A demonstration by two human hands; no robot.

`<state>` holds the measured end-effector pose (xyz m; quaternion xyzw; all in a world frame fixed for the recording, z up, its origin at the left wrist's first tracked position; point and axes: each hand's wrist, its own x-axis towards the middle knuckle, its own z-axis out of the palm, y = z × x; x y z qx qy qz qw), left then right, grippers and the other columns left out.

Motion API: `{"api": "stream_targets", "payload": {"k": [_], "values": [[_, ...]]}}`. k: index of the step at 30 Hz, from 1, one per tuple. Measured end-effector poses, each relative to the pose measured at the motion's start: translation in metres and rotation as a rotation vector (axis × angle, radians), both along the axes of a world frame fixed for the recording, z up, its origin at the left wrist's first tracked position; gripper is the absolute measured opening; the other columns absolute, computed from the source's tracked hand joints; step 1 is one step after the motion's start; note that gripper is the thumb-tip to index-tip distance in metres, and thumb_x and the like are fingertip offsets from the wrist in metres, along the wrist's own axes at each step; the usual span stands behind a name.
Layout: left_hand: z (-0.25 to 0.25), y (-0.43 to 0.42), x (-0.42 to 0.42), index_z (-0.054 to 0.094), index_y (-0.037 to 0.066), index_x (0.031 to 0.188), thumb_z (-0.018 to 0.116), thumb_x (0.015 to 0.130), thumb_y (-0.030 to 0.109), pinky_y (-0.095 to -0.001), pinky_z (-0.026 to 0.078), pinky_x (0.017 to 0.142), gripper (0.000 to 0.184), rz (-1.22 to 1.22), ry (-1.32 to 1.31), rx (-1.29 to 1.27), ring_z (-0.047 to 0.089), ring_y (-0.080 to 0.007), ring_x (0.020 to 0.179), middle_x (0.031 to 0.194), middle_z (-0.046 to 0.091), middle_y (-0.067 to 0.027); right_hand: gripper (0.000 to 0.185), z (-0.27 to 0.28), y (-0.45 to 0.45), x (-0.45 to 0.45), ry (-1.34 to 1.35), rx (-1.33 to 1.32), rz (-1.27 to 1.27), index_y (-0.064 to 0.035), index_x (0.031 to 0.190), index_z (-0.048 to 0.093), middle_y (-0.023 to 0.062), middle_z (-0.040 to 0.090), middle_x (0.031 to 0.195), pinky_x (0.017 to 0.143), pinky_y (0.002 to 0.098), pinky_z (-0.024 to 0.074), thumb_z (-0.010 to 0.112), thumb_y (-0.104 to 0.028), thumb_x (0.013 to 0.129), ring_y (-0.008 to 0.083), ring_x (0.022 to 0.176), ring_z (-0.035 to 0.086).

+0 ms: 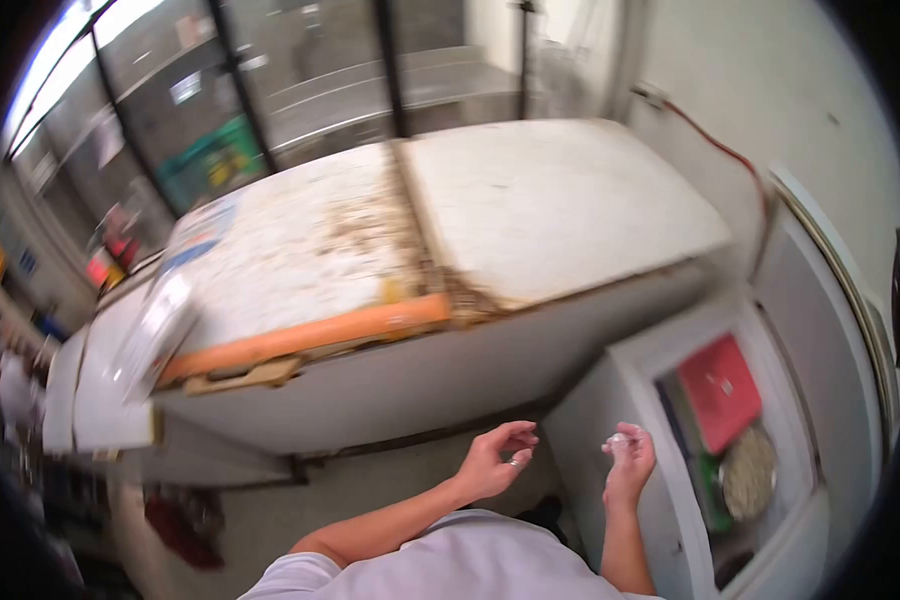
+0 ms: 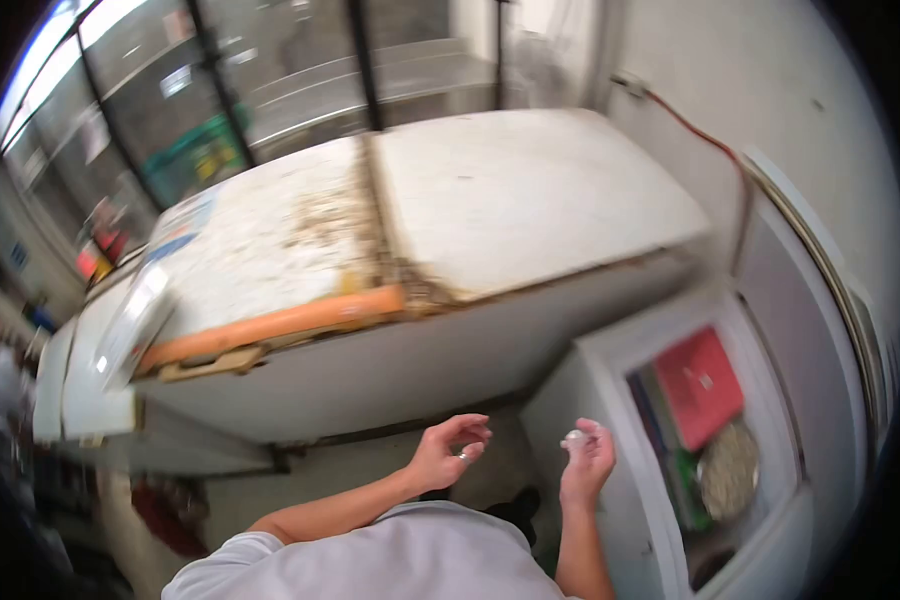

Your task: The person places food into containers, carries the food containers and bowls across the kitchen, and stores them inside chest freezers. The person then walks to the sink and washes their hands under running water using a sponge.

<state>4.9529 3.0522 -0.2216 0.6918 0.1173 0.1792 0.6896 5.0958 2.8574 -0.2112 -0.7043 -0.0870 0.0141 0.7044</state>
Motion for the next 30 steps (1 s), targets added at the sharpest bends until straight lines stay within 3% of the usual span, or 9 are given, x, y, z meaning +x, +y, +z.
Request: {"api": "stream_targets", "payload": {"k": [4,10,15,16,21,23,26,29,30], "values": [[0.003,0.063,-0.064,0.058,0.001,0.132,0.064,0.092,-0.002,-0.0307,0.055,0.092,0.040,0.271,-0.035,-0.054,0.069,-0.0173,0.101,0.110,0.071,-0.0103,0.018,0.024,0.131,-0.066,0.120,0.046,0.490,0.0024,0.107,0.063,0.0053,0.064,0.093,0.077,0.0271,0.0563,0.061,0.005,0.089,0.0122,0.082,0.063],[0.020,0.113,-0.142,0.056,0.000,0.132,0.061,0.092,-0.008,-0.0330,0.057,0.093,0.041,0.675,-0.108,-0.128,0.067,-0.0178,0.102,0.111,0.069,-0.0107,0.018,0.045,0.232,-0.117,0.180,0.029,1.028,-0.0008,0.106,0.064,0.0051,0.067,0.099,0.081,0.0258,0.0528,0.066,0.004,0.089,0.0102,0.089,0.063],[0.083,0.171,-0.227,0.060,-0.003,0.126,0.064,0.092,0.007,-0.0297,0.057,0.072,0.036,1.157,-0.231,-0.048,0.063,-0.0140,0.079,0.091,0.066,-0.0084,0.020,0.078,0.315,-0.148,0.303,0.111,1.386,-0.0006,0.109,0.062,0.0070,0.068,0.102,0.082,0.0253,0.0522,0.065,0.004,0.090,0.0103,0.090,0.063],[0.094,0.186,-0.250,0.060,-0.002,0.125,0.063,0.094,0.008,-0.0287,0.056,0.072,0.034,1.234,-0.247,0.003,0.061,-0.0122,0.079,0.091,0.065,-0.0061,0.019,0.085,0.332,-0.158,0.260,0.102,1.434,0.0001,0.108,0.061,0.0108,0.067,0.102,0.078,0.0319,0.0558,0.064,0.003,0.090,0.0154,0.085,0.064],[0.145,0.270,-0.366,0.060,-0.003,0.126,0.062,0.095,0.011,-0.0246,0.050,0.070,0.034,1.517,-0.193,0.217,0.056,-0.0083,0.077,0.093,0.061,-0.0031,0.023,0.114,0.401,-0.224,0.544,0.065,1.707,0.0013,0.116,0.059,0.0121,0.066,0.106,0.077,0.0327,0.0589,0.065,-0.005,0.095,0.0165,0.087,0.065],[0.154,0.320,-0.417,0.063,-0.002,0.123,0.061,0.095,0.010,-0.0259,0.050,0.076,0.031,1.544,-0.144,0.357,0.060,-0.0120,0.079,0.095,0.064,-0.0062,0.024,0.116,0.426,-0.261,0.663,-0.010,1.775,0.0017,0.116,0.059,0.0142,0.066,0.106,0.077,0.0354,0.0601,0.066,-0.006,0.094,0.0183,0.085,0.067],[0.173,0.416,-0.478,0.067,-0.002,0.116,0.061,0.097,0.020,-0.0325,0.051,0.081,0.030,1.538,0.177,0.884,0.066,-0.0242,0.085,0.103,0.068,-0.0122,0.040,0.100,0.462,-0.330,0.778,-0.129,1.861,0.0071,0.127,0.053,0.0169,0.063,0.116,0.081,0.0382,0.0612,0.068,-0.014,0.096,0.0208,0.092,0.066],[0.169,0.504,-0.530,0.069,-0.001,0.111,0.057,0.100,0.037,-0.0389,0.051,0.087,0.041,1.334,0.607,0.948,0.066,-0.0365,0.093,0.109,0.069,-0.0202,0.052,0.087,0.493,-0.411,0.954,-0.191,1.832,0.0097,0.133,0.048,0.0180,0.059,0.124,0.084,0.0395,0.0602,0.069,-0.022,0.097,0.0229,0.098,0.065],[0.173,0.512,-0.533,0.070,-0.001,0.104,0.049,0.102,0.052,-0.0428,0.050,0.085,0.057,1.241,0.724,0.775,0.064,-0.0405,0.087,0.097,0.070,-0.0244,0.056,0.086,0.507,-0.434,1.004,-0.201,1.811,0.0104,0.134,0.046,0.0182,0.058,0.127,0.085,0.0399,0.0598,0.069,-0.024,0.097,0.0236,0.100,0.064]]}}
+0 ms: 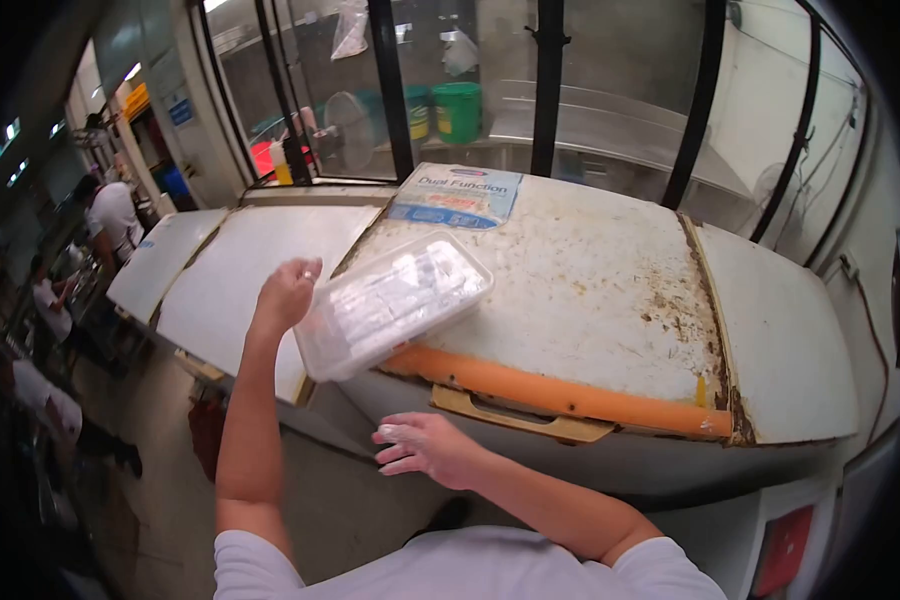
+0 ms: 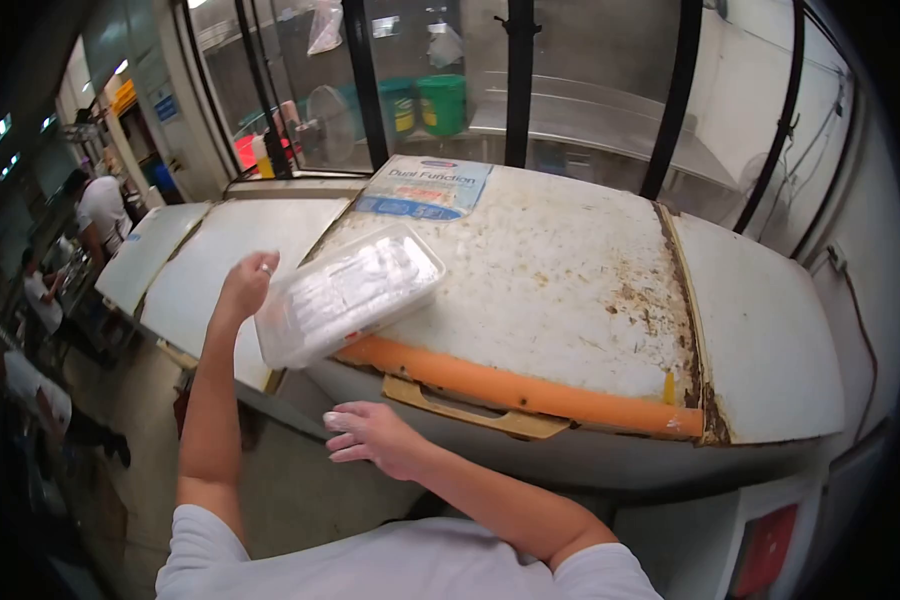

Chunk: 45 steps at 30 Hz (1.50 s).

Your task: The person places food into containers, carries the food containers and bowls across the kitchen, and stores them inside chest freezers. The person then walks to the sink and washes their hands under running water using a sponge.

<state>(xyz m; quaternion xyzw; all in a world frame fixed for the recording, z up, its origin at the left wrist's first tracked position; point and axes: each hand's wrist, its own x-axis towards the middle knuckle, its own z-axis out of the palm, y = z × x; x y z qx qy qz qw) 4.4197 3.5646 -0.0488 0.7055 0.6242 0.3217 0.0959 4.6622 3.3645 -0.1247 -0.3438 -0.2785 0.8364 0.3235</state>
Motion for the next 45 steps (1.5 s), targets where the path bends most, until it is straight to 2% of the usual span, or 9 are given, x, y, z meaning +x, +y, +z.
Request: {"api": "stream_targets", "payload": {"k": [4,7,12,19,21,26,32,38,45], "values": [[-0.016,0.022,-0.020,0.067,-0.004,0.080,0.045,0.103,0.061,-0.0368,0.048,0.063,0.072,-0.131,0.012,-0.301,0.058,-0.0225,0.061,0.062,0.061,-0.0116,0.063,-0.013,0.038,-0.071,0.119,-0.048,-0.174,0.0043,0.137,0.048,0.0167,0.053,0.132,0.087,0.0380,0.0572,0.071,-0.036,0.095,0.0259,0.105,0.062],[-0.010,0.008,-0.022,0.065,-0.004,0.088,0.042,0.104,0.055,-0.0449,0.048,0.075,0.066,-0.225,-0.033,-0.402,0.060,-0.0392,0.075,0.077,0.063,-0.0256,0.054,-0.008,0.052,-0.098,0.126,-0.045,-0.401,0.0009,0.134,0.052,0.0131,0.059,0.124,0.082,0.0380,0.0583,0.070,-0.029,0.093,0.0247,0.101,0.063],[-0.040,-0.033,-0.015,0.059,-0.002,0.093,0.046,0.105,0.040,-0.0405,0.047,0.080,0.045,-0.375,-0.158,-0.009,0.057,-0.0339,0.081,0.085,0.060,-0.0216,0.040,-0.006,0.031,-0.093,0.145,-0.061,-0.539,-0.0008,0.126,0.060,0.0105,0.065,0.117,0.078,0.0400,0.0595,0.067,-0.015,0.088,0.0240,0.100,0.063],[-0.002,-0.111,0.058,0.052,0.000,0.091,0.050,0.106,0.041,-0.0303,0.039,0.072,0.044,-0.506,-0.400,-0.140,0.042,-0.0137,0.078,0.081,0.047,-0.0027,0.051,0.012,-0.061,-0.033,0.098,0.162,-0.614,-0.0028,0.136,0.053,0.0124,0.061,0.123,0.078,0.0393,0.0587,0.066,-0.013,0.087,0.0229,0.104,0.061],[0.011,-0.140,0.097,0.052,0.000,0.095,0.051,0.106,0.040,-0.0286,0.038,0.073,0.042,-0.571,-0.452,-0.168,0.041,-0.0121,0.080,0.084,0.047,-0.0017,0.055,0.022,-0.093,-0.002,0.056,0.193,-0.690,-0.0018,0.138,0.049,0.0131,0.060,0.126,0.092,0.0398,0.0523,0.066,-0.010,0.087,0.0242,0.112,0.058],[-0.004,-0.224,0.222,0.050,-0.002,0.133,0.058,0.102,0.029,-0.0308,0.042,0.098,0.045,-0.850,-1.018,-0.315,0.055,-0.0159,0.109,0.120,0.057,-0.0092,0.057,0.036,-0.196,0.080,-0.201,0.492,-1.071,-0.0001,0.139,0.047,0.0112,0.059,0.121,0.100,0.0382,0.0470,0.063,-0.003,0.084,0.0217,0.115,0.055],[-0.012,-0.391,0.374,0.047,0.000,0.141,0.062,0.097,0.038,-0.0435,0.040,0.108,0.060,-1.039,-1.286,-1.540,0.055,-0.0288,0.126,0.137,0.057,-0.0129,0.052,0.050,-0.356,0.180,-0.340,0.411,-1.495,0.0018,0.134,0.051,0.0103,0.062,0.121,0.100,0.0364,0.0466,0.063,0.001,0.083,0.0195,0.114,0.057],[-0.049,-0.540,0.521,0.045,0.001,0.144,0.057,0.098,0.036,-0.0461,0.038,0.111,0.060,-1.312,-0.911,-1.832,0.054,-0.0313,0.128,0.141,0.056,-0.0140,0.033,0.034,-0.502,0.251,-0.391,0.152,-1.836,0.0020,0.121,0.062,0.0102,0.068,0.104,0.065,0.0316,0.0581,0.066,-0.008,0.090,0.0172,0.084,0.065],[-0.075,-0.697,0.667,0.042,0.000,0.146,0.055,0.099,0.027,-0.0454,0.034,0.114,0.056,-1.526,-0.539,-2.034,0.047,-0.0308,0.136,0.145,0.052,-0.0148,0.047,-0.002,-0.635,0.319,-0.266,-0.066,-2.147,0.0037,0.127,0.059,0.0114,0.063,0.106,0.067,0.0319,0.0611,0.066,-0.033,0.098,0.0152,0.078,0.063]]}}
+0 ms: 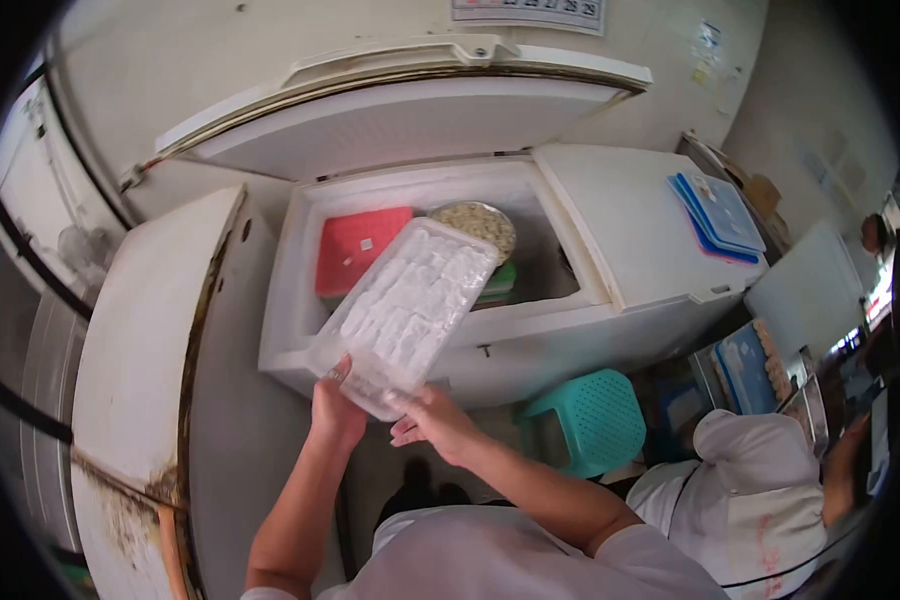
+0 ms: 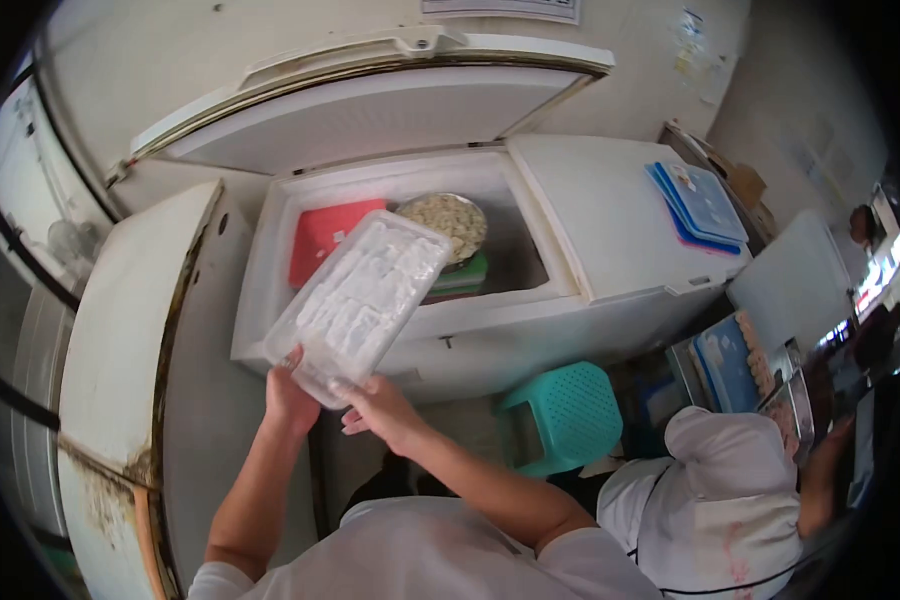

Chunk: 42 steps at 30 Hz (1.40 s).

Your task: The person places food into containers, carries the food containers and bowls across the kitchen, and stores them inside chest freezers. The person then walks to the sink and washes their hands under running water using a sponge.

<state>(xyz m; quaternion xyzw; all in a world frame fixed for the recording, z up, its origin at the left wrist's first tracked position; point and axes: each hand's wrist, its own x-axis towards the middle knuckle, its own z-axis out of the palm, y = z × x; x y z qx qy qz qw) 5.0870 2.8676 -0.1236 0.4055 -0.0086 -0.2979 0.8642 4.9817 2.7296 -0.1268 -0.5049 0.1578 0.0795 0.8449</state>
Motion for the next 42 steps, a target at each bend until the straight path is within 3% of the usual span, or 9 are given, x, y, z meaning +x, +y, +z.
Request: {"api": "stream_targets", "payload": {"k": [7,10,16,23,26,29,35,38,42], "values": [[-0.068,-0.164,0.167,0.049,0.002,0.141,0.061,0.095,0.024,-0.0548,0.051,0.097,0.052,-0.288,-0.126,0.358,0.059,-0.0340,0.123,0.133,0.060,-0.0121,0.052,-0.038,-0.132,0.008,0.067,-0.189,-0.623,0.0051,0.141,0.041,0.0173,0.064,0.114,0.080,0.0381,0.0603,0.061,-0.021,0.101,0.0212,0.087,0.066],[-0.078,-0.224,0.206,0.051,0.002,0.138,0.062,0.094,0.021,-0.0518,0.055,0.092,0.050,-0.385,-0.193,0.379,0.063,-0.0321,0.116,0.128,0.061,-0.0126,0.050,-0.043,-0.169,0.009,0.074,-0.200,-0.831,0.0059,0.141,0.041,0.0176,0.064,0.114,0.080,0.0373,0.0599,0.062,-0.014,0.100,0.0205,0.087,0.066],[-0.103,-0.297,0.230,0.053,0.002,0.135,0.064,0.092,0.018,-0.0481,0.058,0.086,0.047,-0.583,-0.171,0.544,0.068,-0.0308,0.105,0.121,0.064,-0.0138,0.050,-0.040,-0.222,0.011,0.039,-0.302,-1.143,0.0079,0.140,0.042,0.0118,0.066,0.104,0.077,0.0309,0.0562,0.063,-0.010,0.098,0.0162,0.084,0.065],[-0.136,-0.347,0.207,0.060,-0.006,0.119,0.069,0.090,0.016,-0.0444,0.058,0.074,0.038,-0.583,-0.209,0.615,0.069,-0.0282,0.092,0.105,0.067,-0.0129,0.044,-0.029,-0.282,0.013,-0.079,-0.465,-1.288,0.0090,0.134,0.046,0.0063,0.060,0.092,0.073,0.0282,0.0508,0.063,-0.010,0.099,0.0116,0.078,0.059],[-0.191,-0.372,0.213,0.062,-0.005,0.116,0.071,0.088,0.017,-0.0427,0.058,0.072,0.036,-0.640,-0.164,0.710,0.070,-0.0271,0.089,0.103,0.068,-0.0128,0.039,-0.026,-0.326,0.019,-0.141,-0.634,-1.314,0.0085,0.131,0.049,0.0049,0.059,0.088,0.070,0.0275,0.0492,0.062,-0.009,0.099,0.0108,0.076,0.058],[-0.188,-0.395,0.194,0.062,-0.004,0.117,0.071,0.088,0.018,-0.0418,0.057,0.070,0.037,-0.698,-0.180,0.721,0.070,-0.0269,0.086,0.102,0.069,-0.0128,0.036,-0.024,-0.369,0.031,-0.188,-0.657,-1.388,0.0077,0.128,0.053,0.0041,0.059,0.085,0.068,0.0270,0.0480,0.063,-0.009,0.098,0.0101,0.073,0.056],[-0.216,-0.448,0.170,0.059,-0.006,0.122,0.069,0.089,0.019,-0.0453,0.058,0.074,0.042,-0.768,-0.137,0.876,0.070,-0.0307,0.094,0.109,0.068,-0.0157,0.035,-0.057,-0.439,0.042,-0.069,-0.865,-1.364,0.0084,0.125,0.056,0.0058,0.063,0.087,0.069,0.0270,0.0509,0.064,-0.011,0.096,0.0113,0.073,0.060],[-0.247,-0.462,0.151,0.048,-0.001,0.134,0.058,0.094,0.020,-0.0593,0.050,0.098,0.046,-0.671,0.133,0.702,0.061,-0.0402,0.118,0.130,0.059,-0.0217,0.035,-0.071,-0.455,0.046,-0.038,-0.913,-1.357,0.0079,0.124,0.057,0.0051,0.063,0.086,0.069,0.0266,0.0507,0.065,-0.010,0.096,0.0106,0.073,0.060],[-0.341,-0.479,0.146,0.046,-0.006,0.138,0.065,0.092,0.022,-0.0587,0.049,0.095,0.057,-0.615,0.525,0.589,0.058,-0.0397,0.120,0.137,0.054,-0.0217,0.034,-0.091,-0.470,0.052,-0.091,-0.853,-1.374,0.0073,0.125,0.057,0.0052,0.064,0.087,0.069,0.0254,0.0507,0.065,-0.007,0.095,0.0102,0.073,0.060]]}}
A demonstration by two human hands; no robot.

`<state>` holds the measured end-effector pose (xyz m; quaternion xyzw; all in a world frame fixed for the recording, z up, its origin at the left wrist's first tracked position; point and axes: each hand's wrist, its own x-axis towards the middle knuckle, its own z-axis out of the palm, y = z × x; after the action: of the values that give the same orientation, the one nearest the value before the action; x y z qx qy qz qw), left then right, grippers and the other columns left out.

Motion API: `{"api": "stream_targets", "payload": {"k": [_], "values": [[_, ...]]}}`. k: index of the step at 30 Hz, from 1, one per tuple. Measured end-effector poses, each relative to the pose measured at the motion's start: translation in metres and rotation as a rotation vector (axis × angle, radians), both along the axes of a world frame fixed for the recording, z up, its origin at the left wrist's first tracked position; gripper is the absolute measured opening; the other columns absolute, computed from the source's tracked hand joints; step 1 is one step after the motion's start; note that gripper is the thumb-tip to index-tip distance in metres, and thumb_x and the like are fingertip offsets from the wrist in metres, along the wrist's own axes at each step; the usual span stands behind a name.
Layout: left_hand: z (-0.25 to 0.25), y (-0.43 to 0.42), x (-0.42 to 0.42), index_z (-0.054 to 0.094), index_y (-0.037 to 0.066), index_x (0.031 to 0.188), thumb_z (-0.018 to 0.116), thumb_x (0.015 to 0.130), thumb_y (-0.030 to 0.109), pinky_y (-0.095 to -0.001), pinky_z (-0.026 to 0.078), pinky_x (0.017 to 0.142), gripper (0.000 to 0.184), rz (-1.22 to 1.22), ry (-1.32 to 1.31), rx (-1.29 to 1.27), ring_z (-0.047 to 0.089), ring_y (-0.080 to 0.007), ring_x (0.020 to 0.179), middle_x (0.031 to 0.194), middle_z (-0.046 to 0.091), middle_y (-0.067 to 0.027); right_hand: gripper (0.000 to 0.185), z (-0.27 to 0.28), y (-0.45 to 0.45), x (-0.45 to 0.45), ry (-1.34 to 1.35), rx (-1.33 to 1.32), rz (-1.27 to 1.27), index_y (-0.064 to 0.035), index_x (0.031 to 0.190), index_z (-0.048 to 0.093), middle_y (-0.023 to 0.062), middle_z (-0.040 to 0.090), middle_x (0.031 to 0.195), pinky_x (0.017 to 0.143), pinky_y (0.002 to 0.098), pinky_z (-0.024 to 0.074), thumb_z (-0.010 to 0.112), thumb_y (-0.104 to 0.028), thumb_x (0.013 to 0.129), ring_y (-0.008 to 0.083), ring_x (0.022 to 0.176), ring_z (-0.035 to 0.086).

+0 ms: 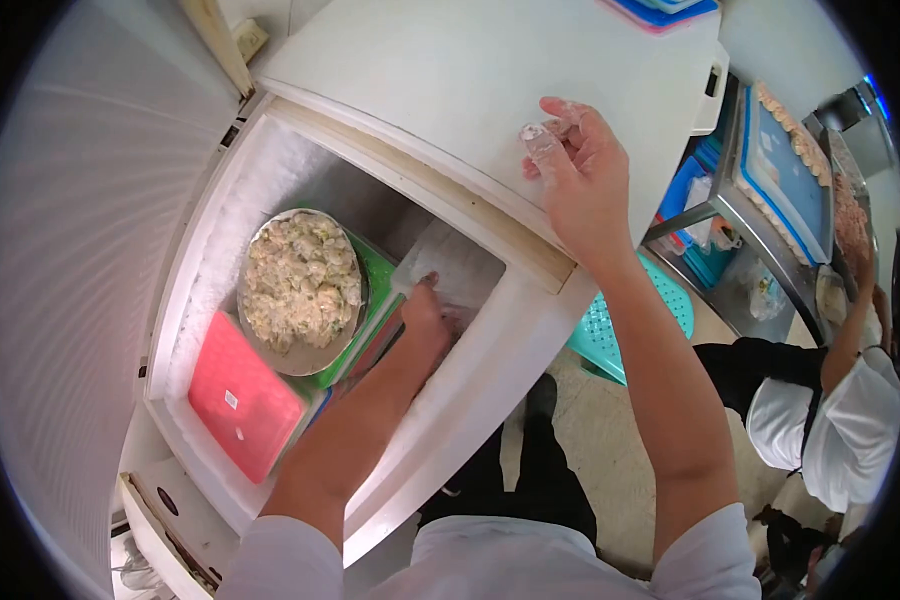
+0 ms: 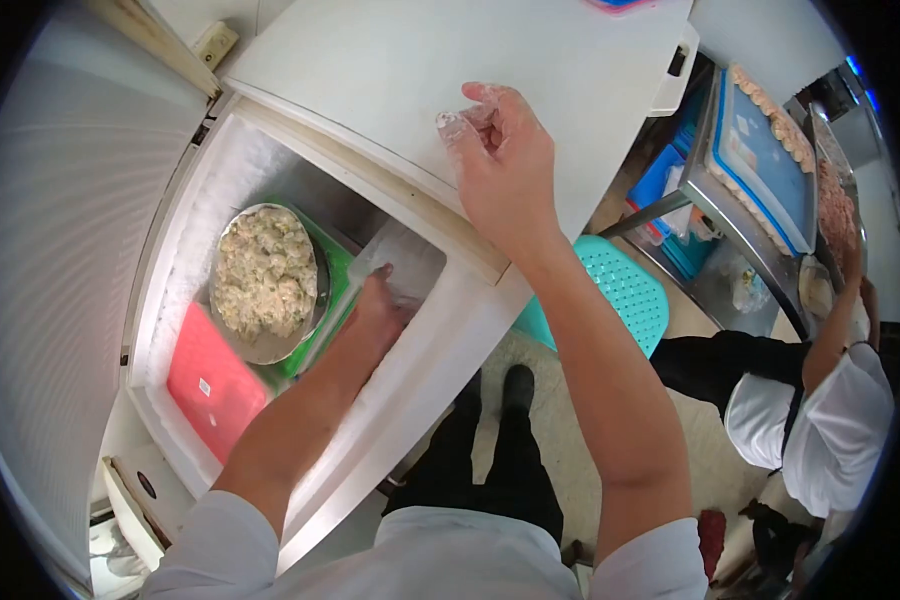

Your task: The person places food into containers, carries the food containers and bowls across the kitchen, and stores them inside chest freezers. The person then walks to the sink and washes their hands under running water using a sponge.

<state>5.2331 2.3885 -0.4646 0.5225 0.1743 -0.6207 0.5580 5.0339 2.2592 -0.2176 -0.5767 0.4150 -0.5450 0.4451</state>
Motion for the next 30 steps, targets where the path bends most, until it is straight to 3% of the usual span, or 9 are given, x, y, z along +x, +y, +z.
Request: {"api": "stream_targets", "payload": {"k": [4,8,11,14,17,19,25,30], "values": [[-0.045,0.004,-0.010,0.042,-0.003,0.143,0.061,0.095,0.023,-0.0570,0.046,0.102,0.058,0.113,0.080,-0.039,0.055,-0.0392,0.125,0.141,0.051,-0.0208,0.034,-0.008,-0.009,0.001,-0.070,-0.031,0.014,0.0069,0.127,0.056,0.0063,0.066,0.089,0.071,0.0250,0.0511,0.063,-0.006,0.096,0.0105,0.075,0.061],[-0.043,0.020,-0.014,0.037,0.000,0.147,0.057,0.097,0.024,-0.0554,0.043,0.109,0.059,0.103,0.087,-0.050,0.052,-0.0388,0.130,0.145,0.048,-0.0199,0.035,-0.011,-0.008,0.002,-0.170,-0.035,0.045,0.0062,0.130,0.055,0.0084,0.068,0.093,0.073,0.0254,0.0516,0.062,-0.006,0.098,0.0108,0.077,0.061],[-0.027,0.018,-0.021,0.027,0.004,0.153,0.039,0.102,0.031,-0.0568,0.028,0.119,0.059,0.044,0.109,0.045,0.038,-0.0415,0.142,0.153,0.039,-0.0195,0.039,-0.016,-0.012,0.002,-0.117,-0.070,0.047,0.0066,0.134,0.053,0.0105,0.069,0.096,0.074,0.0260,0.0523,0.060,-0.011,0.100,0.0115,0.079,0.063],[-0.052,0.022,-0.019,0.028,0.004,0.153,0.035,0.104,0.035,-0.0551,0.026,0.121,0.058,0.022,0.145,-0.076,0.036,-0.0390,0.144,0.155,0.038,-0.0179,0.042,-0.014,-0.011,-0.001,-0.025,-0.099,0.049,0.0083,0.136,0.052,0.0123,0.069,0.098,0.075,0.0267,0.0529,0.059,-0.014,0.101,0.0126,0.079,0.064],[-0.098,0.016,-0.022,0.036,0.005,0.149,0.057,0.100,0.030,-0.0520,0.047,0.103,0.059,0.090,0.160,-0.102,0.054,-0.0347,0.127,0.145,0.048,-0.0149,0.046,-0.017,-0.012,-0.010,0.065,-0.112,0.065,0.0104,0.138,0.049,0.0135,0.069,0.100,0.077,0.0284,0.0541,0.057,-0.016,0.101,0.0141,0.084,0.065],[-0.136,0.006,-0.022,0.037,0.005,0.149,0.058,0.099,0.032,-0.0506,0.048,0.100,0.060,0.127,0.176,-0.042,0.056,-0.0344,0.124,0.144,0.049,-0.0144,0.048,-0.019,-0.015,-0.014,0.089,-0.145,0.109,0.0110,0.140,0.047,0.0141,0.068,0.104,0.078,0.0295,0.0547,0.056,-0.016,0.101,0.0150,0.089,0.065],[-0.162,-0.053,-0.024,0.040,0.001,0.146,0.060,0.099,0.034,-0.0468,0.050,0.100,0.061,0.327,0.175,-0.041,0.059,-0.0350,0.121,0.139,0.055,-0.0158,0.058,-0.017,-0.017,-0.025,0.152,-0.083,0.186,0.0118,0.147,0.038,0.0160,0.065,0.113,0.083,0.0302,0.0540,0.054,-0.023,0.104,0.0160,0.096,0.063],[-0.174,-0.098,-0.022,0.042,-0.002,0.144,0.061,0.099,0.036,-0.0435,0.051,0.101,0.062,0.532,0.175,-0.087,0.062,-0.0354,0.119,0.136,0.059,-0.0169,0.070,-0.010,-0.014,-0.042,0.139,0.045,0.318,0.0108,0.152,0.029,0.0178,0.055,0.127,0.096,0.0369,0.0479,0.054,-0.033,0.103,0.0219,0.112,0.057]]}}
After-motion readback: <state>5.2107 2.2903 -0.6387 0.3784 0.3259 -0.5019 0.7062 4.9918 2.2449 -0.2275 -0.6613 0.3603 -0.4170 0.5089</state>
